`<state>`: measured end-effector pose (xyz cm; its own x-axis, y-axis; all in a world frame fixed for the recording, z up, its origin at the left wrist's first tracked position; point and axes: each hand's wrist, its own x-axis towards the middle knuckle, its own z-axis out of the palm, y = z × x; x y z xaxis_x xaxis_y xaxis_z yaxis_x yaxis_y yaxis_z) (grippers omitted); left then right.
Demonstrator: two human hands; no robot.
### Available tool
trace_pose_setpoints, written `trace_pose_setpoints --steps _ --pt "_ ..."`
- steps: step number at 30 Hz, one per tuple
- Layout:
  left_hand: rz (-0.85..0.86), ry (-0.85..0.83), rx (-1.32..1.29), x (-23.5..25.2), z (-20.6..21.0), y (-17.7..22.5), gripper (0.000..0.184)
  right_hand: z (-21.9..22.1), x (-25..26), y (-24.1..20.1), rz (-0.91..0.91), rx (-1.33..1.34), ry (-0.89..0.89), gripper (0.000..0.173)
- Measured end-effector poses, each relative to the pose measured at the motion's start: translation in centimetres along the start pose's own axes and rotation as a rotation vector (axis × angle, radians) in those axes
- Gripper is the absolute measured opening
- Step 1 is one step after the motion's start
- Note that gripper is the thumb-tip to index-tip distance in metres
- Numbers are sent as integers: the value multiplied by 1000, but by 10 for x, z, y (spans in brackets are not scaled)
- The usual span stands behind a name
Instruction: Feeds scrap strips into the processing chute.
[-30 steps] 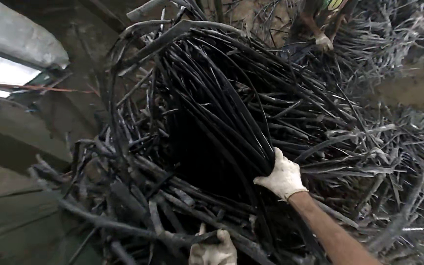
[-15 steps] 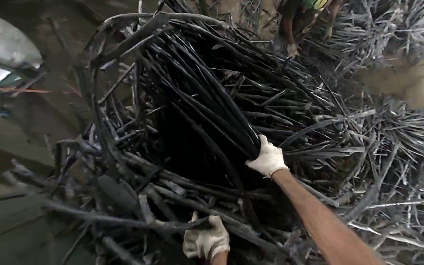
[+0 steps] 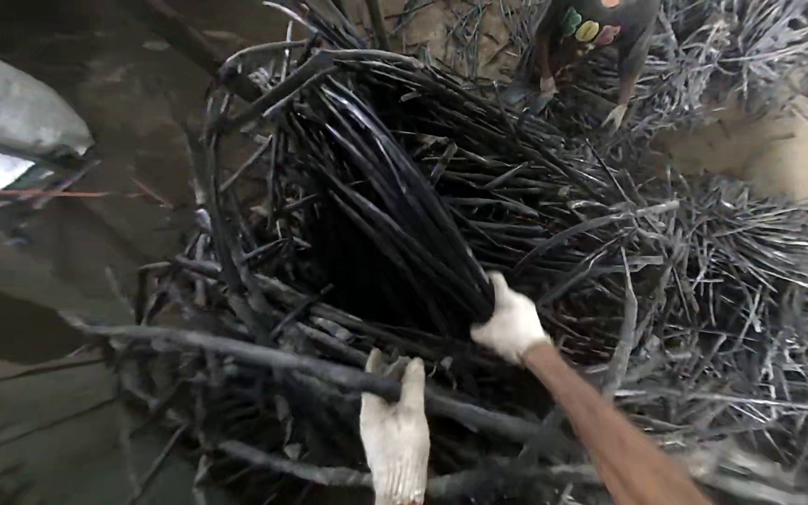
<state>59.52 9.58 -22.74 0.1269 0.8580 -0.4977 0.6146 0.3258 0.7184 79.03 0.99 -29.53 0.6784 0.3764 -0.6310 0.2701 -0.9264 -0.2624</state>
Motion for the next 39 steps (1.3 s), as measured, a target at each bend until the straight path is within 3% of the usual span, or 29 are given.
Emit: trace_pose_setpoints --steps 3,6,10,13,14,15,16,18,19,21,23,25,28,32,39 --pt "-100 -246 -84 1 20 16 125 9 -112 30 -48 -26 1 102" --pt "-248 -223 -127 -2 38 -5 140 34 -164 58 -87 -42 -75 99" --pt "-294 -17 191 22 78 -59 159 94 -125 85 -143 -190 -323 106" --pt "-366 23 315 44 103 -69 154 87 -70 97 -198 -285 -664 140" --pt "-391 18 335 47 109 -68 153 71 -51 102 -247 -307 -756 138" --pt "-402 22 352 48 112 -67 152 46 -30 104 -302 -299 -823 124" --pt "-395 32 374 49 113 -68 152 15 -8 104 -321 -233 -832 97" --pt "-369 59 401 50 113 -74 151 -46 35 106 -223 -29 -574 43" --pt "-370 70 402 51 115 -76 149 -69 57 107 -162 67 -328 36" --pt "-381 87 417 52 121 -80 147 -97 114 114 -95 70 126 43" --pt "-390 103 426 52 127 -81 146 -107 181 133 -60 -50 276 52" --pt "-388 120 430 53 131 -83 147 -107 225 148 -26 -135 187 53" --pt "-388 126 455 57 132 -87 149 -83 247 154 52 -158 -44 50" --pt "-384 110 418 58 134 -91 149 -57 235 185 -6 -63 -88 56" --pt "-361 90 369 62 133 -98 152 -75 201 173 -82 -45 -133 66"
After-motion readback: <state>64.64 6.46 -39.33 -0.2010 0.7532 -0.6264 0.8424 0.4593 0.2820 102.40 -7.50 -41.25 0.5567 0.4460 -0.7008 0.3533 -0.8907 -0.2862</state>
